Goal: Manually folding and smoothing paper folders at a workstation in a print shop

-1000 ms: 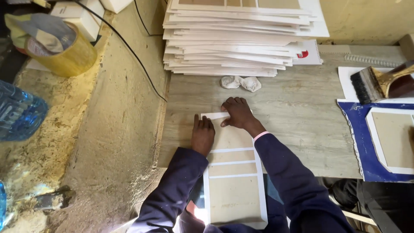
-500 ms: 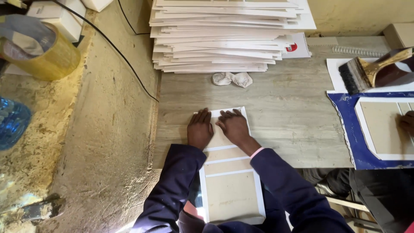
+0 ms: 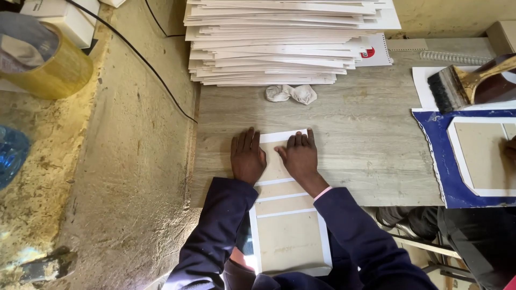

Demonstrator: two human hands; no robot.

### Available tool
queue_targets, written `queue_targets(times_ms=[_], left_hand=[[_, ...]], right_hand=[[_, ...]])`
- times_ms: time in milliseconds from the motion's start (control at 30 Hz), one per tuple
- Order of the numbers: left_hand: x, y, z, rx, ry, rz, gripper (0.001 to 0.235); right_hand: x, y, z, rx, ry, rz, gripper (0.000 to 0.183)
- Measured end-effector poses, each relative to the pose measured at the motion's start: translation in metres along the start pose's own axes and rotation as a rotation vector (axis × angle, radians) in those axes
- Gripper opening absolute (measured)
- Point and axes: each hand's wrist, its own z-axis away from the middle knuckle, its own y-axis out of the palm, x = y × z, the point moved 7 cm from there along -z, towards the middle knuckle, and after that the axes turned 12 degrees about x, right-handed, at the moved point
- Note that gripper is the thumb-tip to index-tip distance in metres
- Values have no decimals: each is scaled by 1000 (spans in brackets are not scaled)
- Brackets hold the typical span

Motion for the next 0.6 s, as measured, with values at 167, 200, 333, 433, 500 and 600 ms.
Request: queue_targets(times_ms=[167,200,333,433,500,600], left_hand=[[8,15,6,51,-63,68,38],[7,18,5,18,-70,70,37],[7,6,1,-35,-67,109,29],[10,14,3,-58,-55,92,22],[17,32,12,-54,-52,93,14],[15,20,12,-92,-28,106,17]], right_hand=[[-51,32,-83,289,-10,-266,48],[-71,37,-109,333,33,-399,48],[-53,43,-149,331,-49,-653,47],[17,9,-136,281,-297,-739,36],[53,10,-111,398,-465,-922,16],[25,51,-96,396,-456,-873,9]])
